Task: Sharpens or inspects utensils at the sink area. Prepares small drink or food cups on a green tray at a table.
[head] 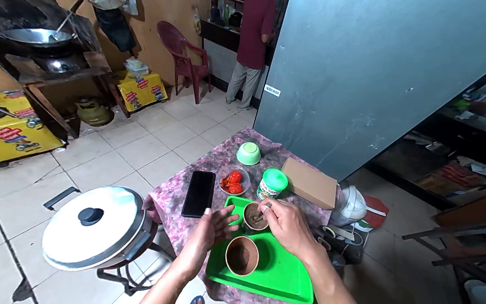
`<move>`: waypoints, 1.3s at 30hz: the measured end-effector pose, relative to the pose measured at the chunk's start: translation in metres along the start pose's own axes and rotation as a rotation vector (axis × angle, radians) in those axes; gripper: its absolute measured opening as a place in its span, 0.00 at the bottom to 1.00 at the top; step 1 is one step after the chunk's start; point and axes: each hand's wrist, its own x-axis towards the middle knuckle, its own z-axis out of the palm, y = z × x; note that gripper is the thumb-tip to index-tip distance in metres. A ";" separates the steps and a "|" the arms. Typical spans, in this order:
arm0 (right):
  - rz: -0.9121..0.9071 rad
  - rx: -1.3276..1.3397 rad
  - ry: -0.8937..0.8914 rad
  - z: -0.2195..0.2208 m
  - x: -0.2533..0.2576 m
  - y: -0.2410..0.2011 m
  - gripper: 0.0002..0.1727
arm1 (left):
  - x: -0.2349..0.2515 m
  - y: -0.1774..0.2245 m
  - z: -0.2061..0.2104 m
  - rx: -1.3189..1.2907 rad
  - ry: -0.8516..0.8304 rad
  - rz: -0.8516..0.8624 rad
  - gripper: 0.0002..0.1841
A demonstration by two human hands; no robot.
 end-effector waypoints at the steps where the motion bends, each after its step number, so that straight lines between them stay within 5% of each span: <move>1: -0.001 0.012 0.022 0.000 0.000 0.001 0.17 | 0.000 -0.002 -0.002 0.043 0.014 0.009 0.38; 26: -0.114 -0.021 -0.018 -0.007 -0.007 0.006 0.16 | -0.068 -0.041 -0.023 0.112 0.428 0.192 0.24; 39: -0.412 0.160 0.225 -0.057 -0.011 0.016 0.17 | -0.120 -0.060 0.009 0.140 0.542 0.287 0.21</move>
